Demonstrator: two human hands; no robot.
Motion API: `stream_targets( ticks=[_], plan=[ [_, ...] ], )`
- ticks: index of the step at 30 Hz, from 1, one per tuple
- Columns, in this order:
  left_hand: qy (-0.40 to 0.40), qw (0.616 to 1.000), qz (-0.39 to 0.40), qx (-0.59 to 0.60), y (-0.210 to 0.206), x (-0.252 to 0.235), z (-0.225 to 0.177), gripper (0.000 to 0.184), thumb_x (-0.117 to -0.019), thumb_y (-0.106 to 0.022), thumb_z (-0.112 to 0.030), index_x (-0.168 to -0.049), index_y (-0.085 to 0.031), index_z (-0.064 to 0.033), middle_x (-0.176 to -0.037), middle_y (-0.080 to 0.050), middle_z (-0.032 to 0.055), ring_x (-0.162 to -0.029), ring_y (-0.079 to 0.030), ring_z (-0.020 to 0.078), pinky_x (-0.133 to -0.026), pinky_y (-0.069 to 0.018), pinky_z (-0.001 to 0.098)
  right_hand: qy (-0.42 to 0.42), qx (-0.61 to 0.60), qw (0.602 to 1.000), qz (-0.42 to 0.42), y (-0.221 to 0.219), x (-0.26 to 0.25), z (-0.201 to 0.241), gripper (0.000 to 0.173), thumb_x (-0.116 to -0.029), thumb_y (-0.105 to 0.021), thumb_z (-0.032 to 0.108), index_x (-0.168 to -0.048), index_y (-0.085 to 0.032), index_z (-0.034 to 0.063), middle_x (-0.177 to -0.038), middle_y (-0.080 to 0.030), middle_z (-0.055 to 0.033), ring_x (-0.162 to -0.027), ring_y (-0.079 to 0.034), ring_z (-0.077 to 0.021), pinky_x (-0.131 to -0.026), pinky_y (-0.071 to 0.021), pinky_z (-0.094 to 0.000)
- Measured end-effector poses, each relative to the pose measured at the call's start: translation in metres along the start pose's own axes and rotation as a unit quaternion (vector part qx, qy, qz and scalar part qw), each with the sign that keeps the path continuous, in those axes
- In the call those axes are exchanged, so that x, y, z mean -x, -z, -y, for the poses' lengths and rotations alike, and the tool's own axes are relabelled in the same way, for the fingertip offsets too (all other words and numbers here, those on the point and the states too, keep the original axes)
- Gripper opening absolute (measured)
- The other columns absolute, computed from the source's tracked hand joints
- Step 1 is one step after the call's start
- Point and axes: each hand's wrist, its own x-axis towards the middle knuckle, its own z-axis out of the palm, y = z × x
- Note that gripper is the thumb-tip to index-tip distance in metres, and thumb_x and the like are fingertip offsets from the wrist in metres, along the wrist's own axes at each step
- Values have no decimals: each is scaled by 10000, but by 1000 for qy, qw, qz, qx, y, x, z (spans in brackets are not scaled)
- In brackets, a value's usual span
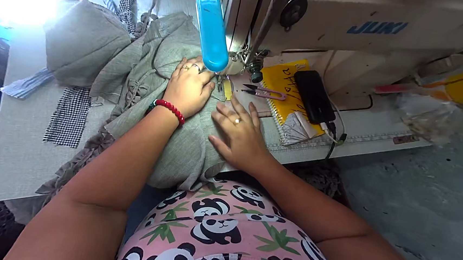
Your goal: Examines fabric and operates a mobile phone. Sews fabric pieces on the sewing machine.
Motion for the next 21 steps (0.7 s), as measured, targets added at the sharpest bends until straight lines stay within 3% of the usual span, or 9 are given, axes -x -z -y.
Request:
stream_targets(
  ticks=[3,6,8,11,13,15,17,20,21],
  plan=[
    [-7,1000,-15,-2,17,51,-24,529,-1065,-406,-358,-1476,-535,-51,-1545,-486,191,-1501,-345,403,-1228,-205,628,111,-69,991,-28,2,30,-5,310,-1017,-545,316,-1173,-760,157,-1341,-676,-13,-1441,-458,-275,-1195,-157,-720],
    [-46,998,32,-20,19,130,-30,588,-1048,-356,-503,-1537,-496,-208,-1607,-414,166,-1515,-281,462,-1192,-203,703,152,-133,979,-21,5,62,-15,288,-1040,-535,288,-1120,-780,160,-1262,-716,8,-1396,-511,-231,-1204,-175,-695],
    [-54,996,56,-34,28,165,-10,542,-1055,-349,-480,-1529,-510,-271,-1630,-392,120,-1530,-269,427,-1187,-259,665,166,-157,973,-22,6,77,-21,287,-1045,-536,288,-1135,-778,162,-1254,-723,7,-1377,-534,-221,-1203,-188,-686],
    [-86,993,28,-80,56,196,20,397,-1035,-480,-236,-1383,-662,-178,-1450,-582,196,-1375,-510,445,-1093,-419,631,163,-181,970,-27,10,89,-29,308,-1043,-541,345,-1105,-783,166,-1225,-734,9,-1363,-546,-218,-1209,-178,-675],
    [-107,991,-25,-74,75,210,26,323,-977,-520,-129,-1203,-748,-92,-1274,-699,158,-1204,-658,368,-1018,-507,559,151,-207,966,-33,18,90,-27,301,-1030,-556,357,-1023,-784,161,-1162,-752,4,-1342,-563,-227,-1213,-196,-651],
    [-47,994,-94,-36,93,211,25,299,-981,-505,-98,-1144,-751,-47,-1194,-724,156,-1140,-679,352,-975,-525,545,152,-218,963,-48,25,88,-19,306,-1033,-544,351,-1037,-785,163,-1141,-755,-3,-1326,-572,-244,-1208,-271,-594],
    [65,985,-162,-1,112,196,33,285,-1009,-493,-60,-1167,-720,11,-1190,-698,230,-1156,-651,409,-1003,-492,582,157,-229,958,-66,28,84,-9,299,-1038,-545,342,-1068,-783,163,-1162,-747,-17,-1337,-557,-261,-1209,-294,-555],
    [291,937,-183,56,128,157,70,399,-1026,-551,-137,-1397,-567,9,-1437,-506,309,-1317,-516,459,-1087,-427,582,159,-238,954,-91,25,78,4,273,-1034,-557,314,-1053,-784,163,-1161,-745,-23,-1342,-552,-270,-1210,-296,-554],
    [348,919,-167,75,129,145,89,509,-1006,-595,-177,-1471,-489,0,-1511,-420,328,-1372,-450,499,-1105,-386,636,153,-238,954,-96,23,79,6,267,-1032,-559,308,-1052,-782,163,-1164,-744,-25,-1342,-550,-271,-1209,-294,-555]
  ],
)
